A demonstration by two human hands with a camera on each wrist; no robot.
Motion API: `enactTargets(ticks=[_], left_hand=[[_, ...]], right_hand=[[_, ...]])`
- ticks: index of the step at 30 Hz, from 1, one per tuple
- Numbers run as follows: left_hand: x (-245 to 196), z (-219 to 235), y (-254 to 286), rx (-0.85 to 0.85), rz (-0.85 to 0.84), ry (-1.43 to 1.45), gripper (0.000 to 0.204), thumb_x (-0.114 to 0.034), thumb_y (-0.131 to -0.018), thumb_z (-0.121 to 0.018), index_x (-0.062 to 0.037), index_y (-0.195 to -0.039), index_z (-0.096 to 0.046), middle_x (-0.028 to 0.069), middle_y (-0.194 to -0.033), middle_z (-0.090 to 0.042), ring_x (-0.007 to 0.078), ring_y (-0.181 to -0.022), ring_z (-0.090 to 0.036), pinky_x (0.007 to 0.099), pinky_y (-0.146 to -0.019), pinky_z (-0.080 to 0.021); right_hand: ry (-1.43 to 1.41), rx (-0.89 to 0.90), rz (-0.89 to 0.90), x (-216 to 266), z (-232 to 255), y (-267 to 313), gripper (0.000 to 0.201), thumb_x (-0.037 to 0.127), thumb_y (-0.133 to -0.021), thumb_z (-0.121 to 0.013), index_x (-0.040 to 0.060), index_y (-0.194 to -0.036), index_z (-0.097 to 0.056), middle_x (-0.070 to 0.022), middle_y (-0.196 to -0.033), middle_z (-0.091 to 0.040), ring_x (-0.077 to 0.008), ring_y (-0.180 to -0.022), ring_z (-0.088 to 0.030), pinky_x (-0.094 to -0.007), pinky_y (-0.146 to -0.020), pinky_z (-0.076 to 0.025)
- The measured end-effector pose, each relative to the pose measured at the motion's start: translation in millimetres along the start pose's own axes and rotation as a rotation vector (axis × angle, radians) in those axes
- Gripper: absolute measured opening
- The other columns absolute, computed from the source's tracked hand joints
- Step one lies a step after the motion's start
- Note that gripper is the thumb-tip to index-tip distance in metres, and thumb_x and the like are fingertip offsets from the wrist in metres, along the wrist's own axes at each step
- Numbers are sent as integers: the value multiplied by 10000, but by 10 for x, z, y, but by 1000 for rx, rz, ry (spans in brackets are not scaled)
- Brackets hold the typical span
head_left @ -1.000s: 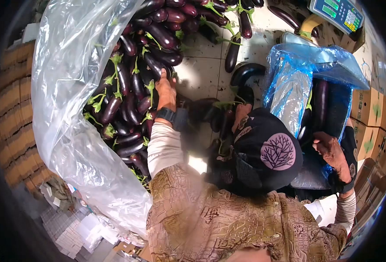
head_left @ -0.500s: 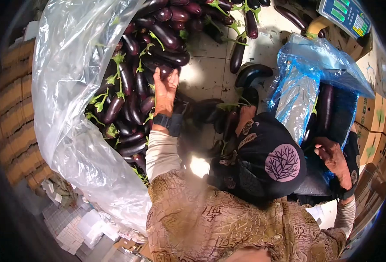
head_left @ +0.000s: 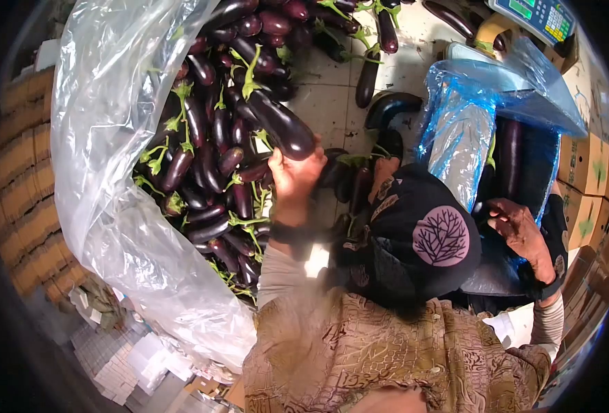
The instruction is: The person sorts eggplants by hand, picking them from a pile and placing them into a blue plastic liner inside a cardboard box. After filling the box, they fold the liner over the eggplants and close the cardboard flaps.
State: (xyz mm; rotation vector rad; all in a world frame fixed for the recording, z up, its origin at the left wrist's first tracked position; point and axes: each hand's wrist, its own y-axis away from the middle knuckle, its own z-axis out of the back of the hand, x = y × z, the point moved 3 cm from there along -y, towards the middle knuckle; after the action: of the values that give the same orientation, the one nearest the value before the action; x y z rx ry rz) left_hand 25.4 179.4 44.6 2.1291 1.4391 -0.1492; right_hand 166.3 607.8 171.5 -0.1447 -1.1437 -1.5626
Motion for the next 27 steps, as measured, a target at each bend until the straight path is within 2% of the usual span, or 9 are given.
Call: enactTargets(ticks=[4,6,15,17,18,20,23,24,27], left_hand=[[29,-156,73,70,60,-63,806,-493,-842,-572,-62,-1472,-313,175,-1014,-578,260,-783,-560,371,-705,-473],[21,-265,94,319,151,16,845,-553,-834,-578,-70,-1475,-315,150,-954,-604,248,-686,-549,345,-626,-462],[10,-1152,225,339,319,101,799,-470,-842,-460,39,-1437,-299,218,-686,-498,216,-474,-416,326,-463,-393],[-35,-1497,233,141,-20,-1144,793,-487,-818,-468,38,-1397,-340,159,-581,-454,194,-415,-386,304,-396,-344],[93,-1628,217,86,187,-339,790,-502,-799,-477,33,-1368,-360,136,-545,-445,179,-386,-370,280,-359,-305],[228,-1839,125,308,203,-347,746,-476,-832,-477,36,-1366,-382,160,-608,-519,182,-397,-406,287,-361,-318],[281,-2145,56,-102,55,-425,621,-352,-877,-526,55,-1339,-448,266,-891,-613,284,-599,-574,342,-507,-452],[101,-1916,-104,564,54,-855,595,-314,-884,-518,64,-1339,-447,267,-1109,-597,351,-836,-634,391,-689,-533],[268,-2329,-47,514,243,-728,820,-251,-677,-753,79,-1357,-434,167,-1217,-604,264,-1050,-630,375,-941,-503]], right_hand=[[-37,47,-62,158,38,-40,319,33,-845,-660,-40,-1151,-608,-186,-1006,-679,-284,-887,-680,-339,-782,-531],[-53,22,9,212,52,-23,318,27,-856,-652,-50,-1160,-601,-191,-1013,-677,-275,-884,-680,-338,-786,-533],[-203,60,52,459,227,-46,332,89,-883,-656,-56,-1175,-592,-170,-990,-671,-219,-879,-664,-321,-788,-516],[-336,55,166,650,331,-90,316,128,-918,-635,-38,-1184,-592,-122,-1013,-664,-159,-936,-621,-308,-805,-501],[-372,60,189,771,415,-108,322,130,-921,-636,-38,-1191,-587,-90,-1037,-659,-141,-965,-604,-294,-845,-488],[-446,27,257,915,545,-189,318,145,-932,-634,-44,-1185,-587,-45,-1003,-638,-118,-976,-572,-280,-873,-466],[-490,-122,301,1046,846,-200,313,253,-958,-614,10,-1154,-613,-1,-953,-636,-48,-926,-582,-221,-816,-469],[-525,-179,303,1040,955,-191,348,297,-968,-593,12,-1168,-614,-12,-972,-649,-52,-917,-596,-217,-806,-478],[-875,-205,122,956,1198,-28,402,278,-959,-618,-11,-1235,-579,-91,-1075,-676,-139,-945,-647,-259,-813,-519]])
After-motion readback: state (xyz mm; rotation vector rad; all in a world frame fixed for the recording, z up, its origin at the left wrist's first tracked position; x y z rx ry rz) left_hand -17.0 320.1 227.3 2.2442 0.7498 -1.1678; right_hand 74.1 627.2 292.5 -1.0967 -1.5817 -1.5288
